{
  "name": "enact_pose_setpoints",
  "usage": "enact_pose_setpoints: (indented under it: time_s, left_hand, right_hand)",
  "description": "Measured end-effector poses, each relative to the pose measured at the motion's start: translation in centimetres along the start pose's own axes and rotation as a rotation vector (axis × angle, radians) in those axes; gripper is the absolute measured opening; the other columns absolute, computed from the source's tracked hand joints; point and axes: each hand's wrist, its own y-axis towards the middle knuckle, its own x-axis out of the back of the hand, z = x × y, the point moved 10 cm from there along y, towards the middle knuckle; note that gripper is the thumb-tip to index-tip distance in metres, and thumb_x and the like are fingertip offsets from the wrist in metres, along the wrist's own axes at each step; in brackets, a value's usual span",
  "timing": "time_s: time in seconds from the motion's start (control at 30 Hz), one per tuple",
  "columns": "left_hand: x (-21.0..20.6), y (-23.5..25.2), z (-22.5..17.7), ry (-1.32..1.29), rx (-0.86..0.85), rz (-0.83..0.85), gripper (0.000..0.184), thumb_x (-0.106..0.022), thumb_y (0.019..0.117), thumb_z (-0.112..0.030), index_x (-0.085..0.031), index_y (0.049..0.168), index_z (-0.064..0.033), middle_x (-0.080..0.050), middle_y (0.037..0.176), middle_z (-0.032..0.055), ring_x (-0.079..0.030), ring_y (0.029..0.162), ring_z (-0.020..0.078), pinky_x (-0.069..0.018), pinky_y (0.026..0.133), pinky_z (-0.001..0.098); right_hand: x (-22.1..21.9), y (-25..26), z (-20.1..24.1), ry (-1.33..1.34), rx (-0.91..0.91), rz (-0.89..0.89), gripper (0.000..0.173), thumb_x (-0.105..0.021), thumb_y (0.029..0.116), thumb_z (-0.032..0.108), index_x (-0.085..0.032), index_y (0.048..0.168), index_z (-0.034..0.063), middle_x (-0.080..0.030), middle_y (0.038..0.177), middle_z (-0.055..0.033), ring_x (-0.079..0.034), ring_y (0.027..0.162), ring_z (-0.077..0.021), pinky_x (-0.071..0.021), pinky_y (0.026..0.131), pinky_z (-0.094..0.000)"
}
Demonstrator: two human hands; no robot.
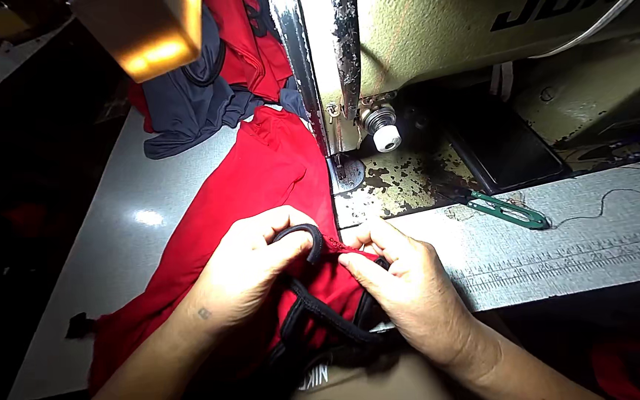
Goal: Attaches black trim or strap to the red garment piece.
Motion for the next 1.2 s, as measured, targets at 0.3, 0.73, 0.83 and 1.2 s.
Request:
enact_pose_setpoints:
  time_s: [0.3,0.73,0.83,1.2]
  left_hand:
    - [-1.1,-0.7,-0.1,-0.130,0.127,0.090,0.016,-0.064,0.0878,-0.003,-0.074,0.086,-0.0150,-0.061,0.059,-0.0027,-0.043,0.041,-0.0010,-0.0334,0.037,0.0125]
    - [-1.9,-0.3,0.7,-0.153,0.111,0.119,0.018,-0.052,0.0967,-0.009,-0.067,0.089,-0.0164,-0.057,0.059,-0.0033,-0.046,0.042,-0.0001,-0.0391,0.039,0.0132]
    - [-1.8,-0.5,-0.6,-0.016,-0.013,0.088,0.017,-0.054,0.0958,-0.010,-0.069,0.092,-0.0185,-0.061,0.067,-0.0058,-0.052,0.051,0.0002,-0.0407,0.045,0.0127]
    - [-1.1,-0.5,-1.0,0.003,-0.056,0.116,0.016,-0.052,0.0984,-0.012,-0.066,0.095,-0.0173,-0.059,0.062,-0.0043,-0.052,0.046,0.0010,-0.0424,0.042,0.0133]
  right_hand:
    - [0.7,0.5,0.0,0.008,-0.093,0.060,0.016,-0.078,0.0840,0.017,-0.071,0.098,0.0212,-0.061,0.087,0.0076,-0.048,0.056,-0.0001,-0.0415,0.048,-0.0138]
    - [-0.1,1.3,-1.2,0.229,-0.296,0.105,0.011,-0.065,0.0943,0.005,-0.066,0.085,0.0107,-0.058,0.062,0.0012,-0.045,0.042,-0.0021,-0.0376,0.039,-0.0146]
    - [-0.5,1.4,-0.4,0.117,-0.164,0.104,0.005,-0.067,0.0896,0.014,-0.067,0.093,0.0174,-0.062,0.074,0.0060,-0.055,0.055,-0.0017,-0.0449,0.048,-0.0160]
    - [-1.1,2.1,0.7,-0.085,-0.056,0.117,0.008,-0.064,0.0860,0.013,-0.065,0.081,0.0185,-0.054,0.067,0.0085,-0.047,0.053,0.0007,-0.0390,0.046,-0.0161]
